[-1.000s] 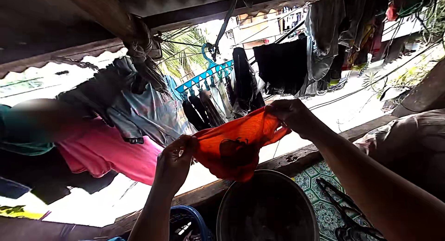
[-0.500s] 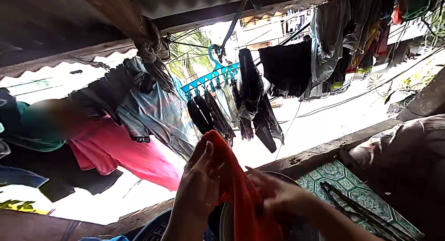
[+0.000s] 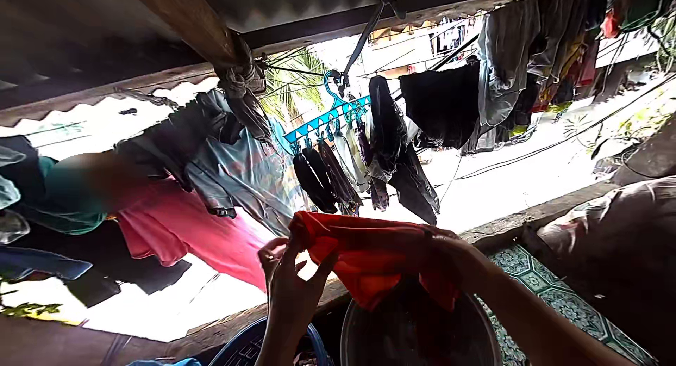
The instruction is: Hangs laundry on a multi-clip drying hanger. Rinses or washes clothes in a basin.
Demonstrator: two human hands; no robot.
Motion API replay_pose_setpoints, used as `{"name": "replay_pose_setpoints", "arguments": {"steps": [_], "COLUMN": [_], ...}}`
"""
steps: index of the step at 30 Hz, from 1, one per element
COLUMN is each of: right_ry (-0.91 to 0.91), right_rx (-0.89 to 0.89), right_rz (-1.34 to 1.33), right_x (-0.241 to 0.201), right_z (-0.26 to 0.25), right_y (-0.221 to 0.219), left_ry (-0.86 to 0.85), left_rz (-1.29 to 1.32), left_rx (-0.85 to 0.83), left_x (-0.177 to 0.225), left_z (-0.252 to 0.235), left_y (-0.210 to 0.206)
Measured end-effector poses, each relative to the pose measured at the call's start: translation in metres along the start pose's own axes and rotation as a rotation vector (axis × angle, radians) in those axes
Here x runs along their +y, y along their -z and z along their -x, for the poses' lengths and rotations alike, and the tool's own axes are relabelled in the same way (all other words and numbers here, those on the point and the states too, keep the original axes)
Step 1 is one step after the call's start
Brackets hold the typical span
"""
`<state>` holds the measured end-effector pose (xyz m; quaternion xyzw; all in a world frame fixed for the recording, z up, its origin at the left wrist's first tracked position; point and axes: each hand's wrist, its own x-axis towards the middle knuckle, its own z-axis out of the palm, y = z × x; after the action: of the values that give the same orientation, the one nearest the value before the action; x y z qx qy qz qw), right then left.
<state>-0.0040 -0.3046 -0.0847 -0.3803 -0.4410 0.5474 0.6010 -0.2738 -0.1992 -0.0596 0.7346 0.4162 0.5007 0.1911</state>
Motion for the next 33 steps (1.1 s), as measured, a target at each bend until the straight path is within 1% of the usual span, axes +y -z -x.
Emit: {"name": "replay_pose_setpoints", "arguments": {"steps": [1, 2, 5, 6, 9, 11, 12, 14, 15, 16, 18, 20, 21, 22, 24, 26, 27, 28, 30, 31, 33], "right_ry": [0.007, 0.02, 0.075, 0.102, 0.171, 0.173, 0.162, 0.146, 0.119, 0.091, 0.07, 0.061, 0.068, 0.122, 0.375, 0.662, 0.744, 0.77, 0.792, 0.824, 0.87], "right_rx": [-0.029, -0.049, -0.056, -0.041, 0.074, 0.167, 0.21, 0.292, 0.328, 0.345, 0.324, 0.272, 0.246, 0.231, 0.226, 0.141, 0.107, 0.102, 0.148, 0.193, 0.287], "right_rz": [0.013, 0.014, 0.011, 0.025, 0.064, 0.131, 0.161, 0.224, 0.259, 0.306, 0.48, 0.722, 0.811, 0.842, 0.774, 0.679, 0.694, 0.752, 0.907, 0.932, 0.908], "right_x": [-0.013, -0.025, -0.055, -0.061, -0.083, -0.093, -0.096, -0.097, -0.095, -0.09, -0.072, -0.05, -0.039, -0.029, -0.011, 0.005, 0.009, 0.012, 0.015, 0.014, -0.002], "right_z": [-0.003, -0.005, -0.016, -0.021, -0.036, -0.045, -0.049, -0.057, -0.062, -0.069, -0.085, -0.097, -0.098, -0.093, -0.069, -0.048, -0.043, -0.041, -0.052, -0.063, -0.085], "right_y": [-0.004, -0.008, -0.021, -0.022, -0.019, -0.006, -0.001, 0.004, 0.006, 0.008, 0.016, 0.023, 0.023, 0.018, -0.005, -0.032, -0.044, -0.055, -0.064, -0.063, -0.057], "left_ry": [-0.021, -0.026, 0.044, 0.047, 0.073, 0.056, 0.082, 0.255, 0.337, 0.407, 0.522, 0.616, 0.63, 0.637, 0.639, 0.676, 0.699, 0.711, 0.685, 0.655, 0.595], "left_rz": [0.022, 0.072, 0.272, 0.268, 0.205, 0.262, 0.343, 0.583, 0.71, 0.826, 0.988, 1.05, 1.053, 1.057, 1.066, 1.093, 1.114, 1.127, 1.107, 1.077, 0.993], "left_rx": [0.032, 0.03, -0.113, -0.172, -0.271, -0.352, -0.409, -0.53, -0.561, -0.557, -0.454, -0.302, -0.266, -0.253, -0.263, -0.251, -0.215, -0.179, -0.104, -0.082, -0.051], "left_x": [-0.006, -0.009, -0.008, -0.009, -0.009, -0.012, -0.009, 0.008, 0.018, 0.026, 0.047, 0.072, 0.082, 0.09, 0.099, 0.105, 0.109, 0.113, 0.123, 0.129, 0.135], "left_z": [-0.001, -0.001, -0.001, -0.003, -0.012, -0.018, -0.02, -0.022, -0.022, -0.023, -0.025, -0.03, -0.034, -0.04, -0.053, -0.068, -0.076, -0.085, -0.097, -0.103, -0.115], "left_y": [-0.005, -0.01, -0.024, -0.024, -0.015, -0.005, 0.0, 0.009, 0.011, 0.012, 0.009, 0.002, -0.003, -0.007, -0.017, -0.028, -0.033, -0.037, -0.038, -0.036, -0.029]}}
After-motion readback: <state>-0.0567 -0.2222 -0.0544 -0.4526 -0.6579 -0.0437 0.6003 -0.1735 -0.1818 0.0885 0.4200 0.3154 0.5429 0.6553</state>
